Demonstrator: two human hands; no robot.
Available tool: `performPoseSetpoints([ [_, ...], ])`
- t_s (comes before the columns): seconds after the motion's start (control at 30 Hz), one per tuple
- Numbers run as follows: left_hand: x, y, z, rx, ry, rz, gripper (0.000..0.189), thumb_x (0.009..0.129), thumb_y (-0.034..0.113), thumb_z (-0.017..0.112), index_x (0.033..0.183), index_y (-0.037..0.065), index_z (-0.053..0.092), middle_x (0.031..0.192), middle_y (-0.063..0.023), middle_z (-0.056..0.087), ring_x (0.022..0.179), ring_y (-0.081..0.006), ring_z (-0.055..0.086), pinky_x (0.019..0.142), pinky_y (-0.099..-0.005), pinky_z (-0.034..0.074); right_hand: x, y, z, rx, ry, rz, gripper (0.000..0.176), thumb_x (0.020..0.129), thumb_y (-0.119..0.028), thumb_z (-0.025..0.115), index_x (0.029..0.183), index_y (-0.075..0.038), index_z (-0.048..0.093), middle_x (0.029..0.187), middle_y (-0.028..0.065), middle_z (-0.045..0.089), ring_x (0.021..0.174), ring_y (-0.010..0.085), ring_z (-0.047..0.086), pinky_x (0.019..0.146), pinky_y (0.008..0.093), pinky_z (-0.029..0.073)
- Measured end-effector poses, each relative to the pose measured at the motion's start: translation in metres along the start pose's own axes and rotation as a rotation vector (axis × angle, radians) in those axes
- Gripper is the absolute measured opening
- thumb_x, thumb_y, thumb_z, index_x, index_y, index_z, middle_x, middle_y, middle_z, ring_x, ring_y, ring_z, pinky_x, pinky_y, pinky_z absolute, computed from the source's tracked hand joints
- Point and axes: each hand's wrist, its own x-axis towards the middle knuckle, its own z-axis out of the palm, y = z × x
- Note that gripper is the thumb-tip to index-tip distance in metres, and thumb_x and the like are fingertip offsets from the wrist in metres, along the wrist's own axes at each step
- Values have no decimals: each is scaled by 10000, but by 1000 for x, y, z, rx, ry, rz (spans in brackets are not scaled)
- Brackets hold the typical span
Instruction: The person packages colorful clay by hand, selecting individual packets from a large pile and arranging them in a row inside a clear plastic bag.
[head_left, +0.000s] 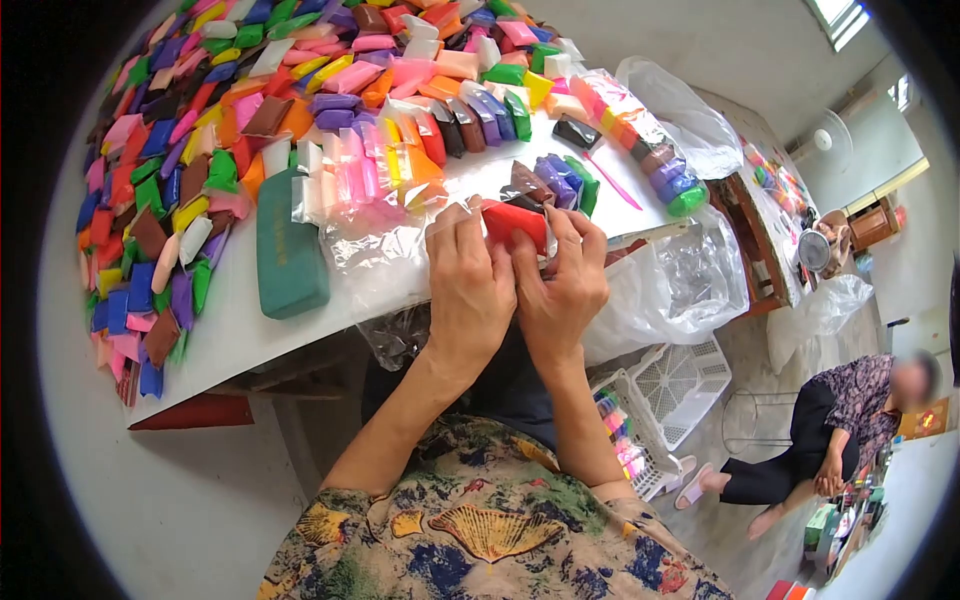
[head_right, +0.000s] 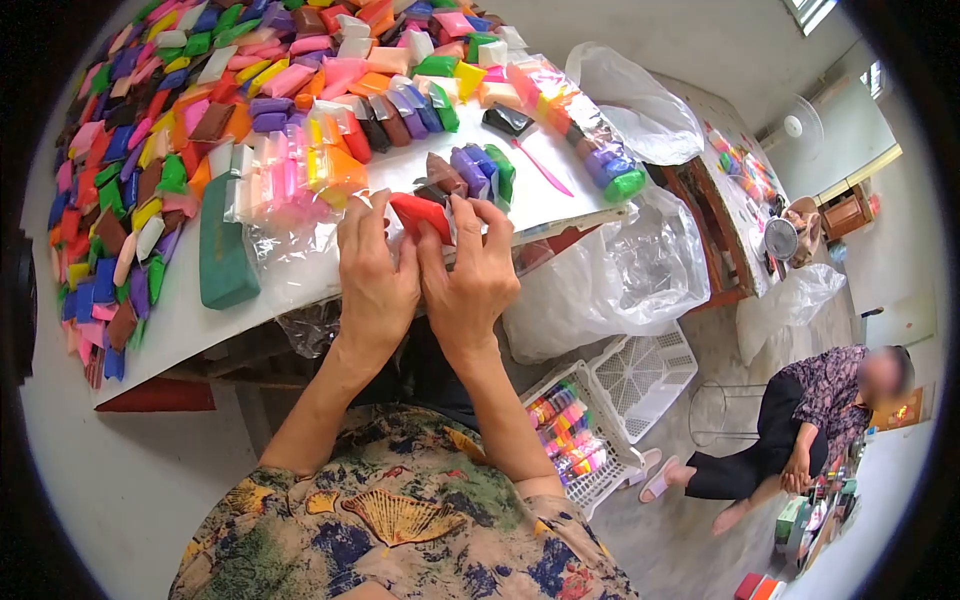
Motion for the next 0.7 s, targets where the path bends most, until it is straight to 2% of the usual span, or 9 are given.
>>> performPoseSetpoints([
  [0.17,-1,0,-5,-239,-41,-214,342,865,-13,609,1201,-33,546,1031,-169,580,918,-285,588,772,-364,493,0,-4,7,-71,-9,18,407,794,-185,775,1154,-49,643,957,117,601,763,302,652,614,391,523],
  [0.27,4,-4,-8,-313,-176,-229,305,853,1,571,1149,-76,570,1120,-227,599,1047,-396,566,955,-457,437,1,0,18,-85,21,-27,413,806,-192,768,1165,-42,628,927,120,599,755,306,647,612,391,519],
  [0.3,4,-5,-8,-317,-179,-223,302,854,0,567,1146,-75,577,1123,-229,604,1049,-394,567,955,-457,438,2,1,20,-89,38,-45,415,810,-194,765,1169,-41,623,918,121,599,756,307,647,613,390,518],
  [0.4,6,-8,-9,-311,-183,-194,302,857,4,557,1147,-72,592,1139,-235,615,1057,-390,569,957,-460,439,1,-1,14,-2,44,-4,357,818,-179,772,1123,-42,645,881,94,627,577,187,569,528,317,466],
  [0.5,6,-9,-9,-279,-178,-152,315,862,16,547,1161,-72,596,1155,-235,619,1061,-392,570,961,-464,437,-4,2,7,-14,20,13,234,834,-159,750,1015,-50,649,836,85,619,546,183,545,513,323,443],
  [0.6,6,-8,-7,-235,-169,-116,317,865,21,539,1162,-71,603,1153,-237,623,1059,-398,570,963,-466,436,-3,5,12,-23,-31,-32,151,842,-141,738,927,-63,640,803,68,606,528,189,528,502,340,422],
  [0.7,7,-10,-7,-189,-180,-97,324,862,18,535,1166,-69,607,1153,-237,626,1062,-401,570,965,-466,435,-2,1,12,-18,-65,-27,129,838,-104,694,929,-69,610,814,94,570,689,305,599,579,411,460],
])
